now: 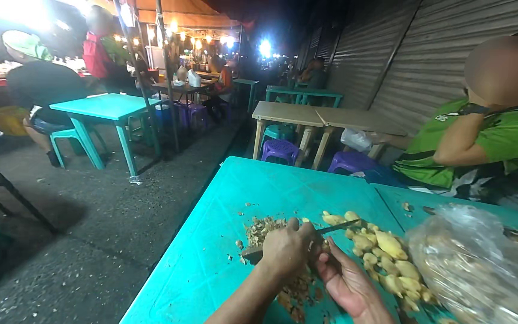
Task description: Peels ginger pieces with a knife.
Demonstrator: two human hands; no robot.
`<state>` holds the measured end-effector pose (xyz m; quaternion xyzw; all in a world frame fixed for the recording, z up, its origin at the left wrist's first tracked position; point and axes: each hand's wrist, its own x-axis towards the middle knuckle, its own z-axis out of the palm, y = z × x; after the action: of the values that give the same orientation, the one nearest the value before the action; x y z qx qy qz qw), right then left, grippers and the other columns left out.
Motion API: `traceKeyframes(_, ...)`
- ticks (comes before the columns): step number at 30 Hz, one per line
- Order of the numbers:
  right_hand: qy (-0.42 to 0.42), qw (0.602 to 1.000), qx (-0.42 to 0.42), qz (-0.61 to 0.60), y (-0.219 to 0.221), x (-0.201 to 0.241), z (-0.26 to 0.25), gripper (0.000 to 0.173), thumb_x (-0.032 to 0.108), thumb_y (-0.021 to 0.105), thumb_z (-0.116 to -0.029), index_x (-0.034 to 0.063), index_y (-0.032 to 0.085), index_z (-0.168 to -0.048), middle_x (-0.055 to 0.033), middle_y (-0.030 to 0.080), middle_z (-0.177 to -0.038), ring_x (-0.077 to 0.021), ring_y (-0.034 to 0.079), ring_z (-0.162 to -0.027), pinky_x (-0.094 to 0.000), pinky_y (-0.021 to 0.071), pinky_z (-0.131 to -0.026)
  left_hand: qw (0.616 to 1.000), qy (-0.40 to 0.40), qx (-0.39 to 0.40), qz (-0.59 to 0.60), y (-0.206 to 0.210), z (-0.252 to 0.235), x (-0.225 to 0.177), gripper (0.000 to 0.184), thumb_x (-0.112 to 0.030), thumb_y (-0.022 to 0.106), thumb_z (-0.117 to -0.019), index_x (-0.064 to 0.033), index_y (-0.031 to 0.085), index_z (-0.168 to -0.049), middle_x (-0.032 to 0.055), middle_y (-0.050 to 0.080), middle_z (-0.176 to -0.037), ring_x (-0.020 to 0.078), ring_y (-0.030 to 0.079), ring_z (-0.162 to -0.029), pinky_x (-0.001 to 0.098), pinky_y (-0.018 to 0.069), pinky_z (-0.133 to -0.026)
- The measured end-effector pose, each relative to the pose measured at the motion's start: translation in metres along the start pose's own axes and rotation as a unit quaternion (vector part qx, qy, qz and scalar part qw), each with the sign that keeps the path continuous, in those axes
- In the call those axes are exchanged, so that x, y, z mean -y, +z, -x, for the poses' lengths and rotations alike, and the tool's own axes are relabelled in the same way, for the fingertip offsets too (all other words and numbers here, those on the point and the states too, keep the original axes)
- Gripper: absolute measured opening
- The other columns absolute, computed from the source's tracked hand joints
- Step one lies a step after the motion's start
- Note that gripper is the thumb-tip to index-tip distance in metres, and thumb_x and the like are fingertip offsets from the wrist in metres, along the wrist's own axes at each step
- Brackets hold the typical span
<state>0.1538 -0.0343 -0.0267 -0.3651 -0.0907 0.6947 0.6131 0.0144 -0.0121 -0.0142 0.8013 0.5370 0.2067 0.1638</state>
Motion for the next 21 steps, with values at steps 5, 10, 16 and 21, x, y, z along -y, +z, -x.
traceKeyframes(5,0.019,0.998,-0.045,-0.037,0.0,-0.005,-0.002,0.021,0.012,0.044,-0.1082,0.004,0.059,-0.096,-0.0065,0.067,-0.074,-0.0104,0.069,-0.061,-0.0204,0.0609,-0.06,0.993,-0.103,0.048,-0.024,-0.014,-0.013,0.021,0.031,-0.024,0.042,-0.1099,-0.0144,0.06,-0.134,0.018,0.061,-0.132,0.0392,0.07,-0.104,0.0585,0.0572,-0.084)
traceKeyframes(10,-0.019,0.997,-0.069,0.028,0.004,-0.004,0.004,0.018,0.014,0.045,-0.1093,0.0084,0.058,-0.097,0.0003,0.064,-0.073,-0.0046,0.065,-0.059,-0.0176,0.0582,-0.058,0.999,-0.049,0.012,0.01,-0.004,0.0,-0.003,0.032,-0.025,0.041,-0.1104,-0.0103,0.063,-0.127,0.019,0.064,-0.125,0.0396,0.071,-0.096,0.0578,0.0582,-0.077)
traceKeyframes(16,-0.048,0.997,-0.038,0.052,-0.004,-0.008,-0.004,0.015,0.003,0.049,-0.105,0.0032,0.06,-0.095,-0.0047,0.065,-0.074,-0.0088,0.065,-0.06,-0.0209,0.0592,-0.059,0.998,-0.034,0.04,0.017,0.004,-0.008,-0.001,0.035,-0.031,0.039,-0.1118,-0.0111,0.063,-0.127,0.0187,0.064,-0.123,0.0391,0.071,-0.098,0.0576,0.0581,-0.079)
traceKeyframes(21,-0.022,0.997,-0.067,0.014,0.001,-0.008,-0.001,0.017,0.012,0.047,-0.1079,0.0057,0.059,-0.098,-0.0029,0.065,-0.073,-0.0068,0.066,-0.059,-0.0192,0.0589,-0.057,0.997,-0.054,0.05,0.023,0.001,-0.009,0.0,0.034,-0.029,0.039,-0.1118,-0.0109,0.062,-0.129,0.0192,0.063,-0.127,0.04,0.07,-0.103,0.0588,0.0569,-0.082)
